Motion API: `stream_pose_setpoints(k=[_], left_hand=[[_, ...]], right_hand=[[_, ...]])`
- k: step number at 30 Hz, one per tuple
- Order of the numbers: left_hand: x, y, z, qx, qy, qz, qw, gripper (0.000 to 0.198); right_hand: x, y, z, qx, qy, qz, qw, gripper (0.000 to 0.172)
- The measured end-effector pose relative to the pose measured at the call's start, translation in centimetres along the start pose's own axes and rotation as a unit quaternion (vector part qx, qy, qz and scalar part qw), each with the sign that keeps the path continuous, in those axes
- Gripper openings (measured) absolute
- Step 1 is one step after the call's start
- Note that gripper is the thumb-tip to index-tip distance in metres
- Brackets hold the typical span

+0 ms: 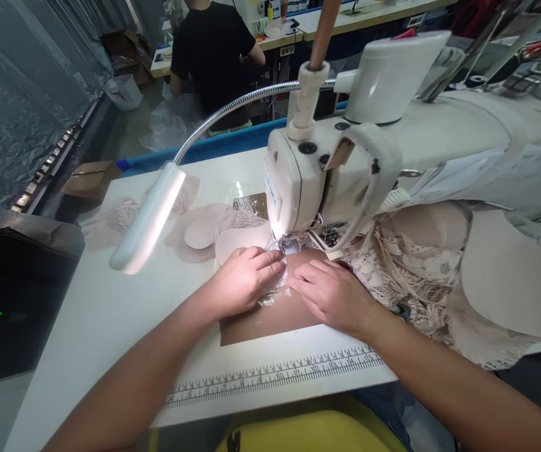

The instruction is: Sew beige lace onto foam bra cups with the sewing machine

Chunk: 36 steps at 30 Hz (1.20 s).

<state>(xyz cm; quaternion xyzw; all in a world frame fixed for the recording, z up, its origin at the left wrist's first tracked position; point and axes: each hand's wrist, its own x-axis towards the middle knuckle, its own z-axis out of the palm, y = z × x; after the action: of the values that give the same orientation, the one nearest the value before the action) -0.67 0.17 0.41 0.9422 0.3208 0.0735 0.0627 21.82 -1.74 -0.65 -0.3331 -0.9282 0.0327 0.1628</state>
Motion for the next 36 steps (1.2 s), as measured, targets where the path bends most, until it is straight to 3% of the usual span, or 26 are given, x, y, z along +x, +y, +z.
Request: stream_pose_setpoints(k=[7,23,36], left_hand=[[0.6,0.0,0.3,0.039,-0.019,-0.024,0.999,0.051],[0.7,-1.4,0.6,0.032,0.020,-0.012,0.999,0.039],[0.9,-1.4,0.6,0.080,0.015,-0.051,0.995,0.045]], right_hand=[[0.2,0.0,0.0,-0.015,-0.004,0.021,1.000,0.024],[1.6,-0.1,0.6,-0.089,0.016,0.122,0.988,0.034],[1.4,0.1,0.6,-0.066,0.025,0.118,0.990,0.032]])
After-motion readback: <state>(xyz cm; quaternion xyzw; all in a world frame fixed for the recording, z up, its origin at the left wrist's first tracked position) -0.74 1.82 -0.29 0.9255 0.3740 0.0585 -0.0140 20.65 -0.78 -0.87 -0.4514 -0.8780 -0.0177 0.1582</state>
